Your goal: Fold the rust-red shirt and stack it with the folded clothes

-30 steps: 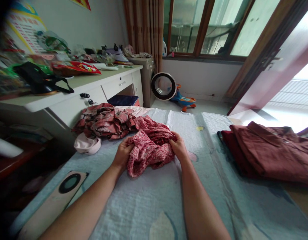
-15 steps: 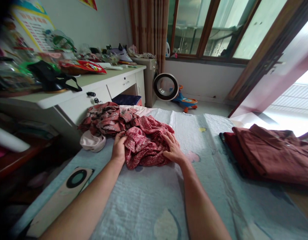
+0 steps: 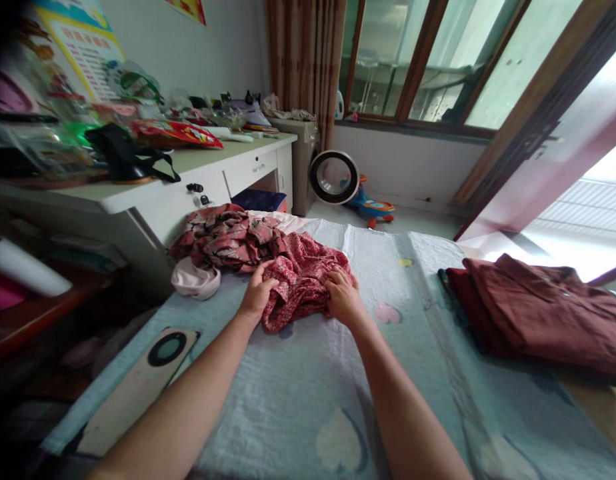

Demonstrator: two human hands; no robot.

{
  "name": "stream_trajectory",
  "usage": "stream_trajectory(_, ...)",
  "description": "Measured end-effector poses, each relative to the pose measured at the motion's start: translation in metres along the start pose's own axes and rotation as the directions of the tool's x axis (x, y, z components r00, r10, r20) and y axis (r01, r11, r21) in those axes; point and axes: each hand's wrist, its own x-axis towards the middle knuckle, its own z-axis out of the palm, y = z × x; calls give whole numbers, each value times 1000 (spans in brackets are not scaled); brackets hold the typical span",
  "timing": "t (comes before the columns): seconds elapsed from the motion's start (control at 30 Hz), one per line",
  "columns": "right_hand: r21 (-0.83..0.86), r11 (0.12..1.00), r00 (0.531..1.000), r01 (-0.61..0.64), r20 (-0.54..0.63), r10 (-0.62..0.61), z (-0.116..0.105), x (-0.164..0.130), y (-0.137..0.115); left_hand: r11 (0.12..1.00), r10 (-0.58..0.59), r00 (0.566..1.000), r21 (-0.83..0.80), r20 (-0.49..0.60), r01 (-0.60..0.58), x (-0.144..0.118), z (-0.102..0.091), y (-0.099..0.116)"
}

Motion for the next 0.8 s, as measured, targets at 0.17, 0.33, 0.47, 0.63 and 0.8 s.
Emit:
stream_trajectory(0.17,444,894,990,-67,-83,115,-20,-11,-9,983,-16,998,-180,59,26,1,-1,4)
stream_trajectory(0.33,890,390,934,-235,95,345,-32,-34,-11,882,-80,992,-457,96,115,0,2,4)
stream_trajectory(0.47,712,611,823,-344,-84,561,-21,-46,1,827,-168,965,-504,200,249,-1,2,2)
stream_trajectory(0.63,210,959,790,-191,-547,277,-12,-56,2,914,-83,961,-364,263,178,-2,5,0)
stream_trajectory(0.8,90,993,939,-82,-327,107,-3,-59,-14,993,111,961,17,252,-119,-5,7,-1)
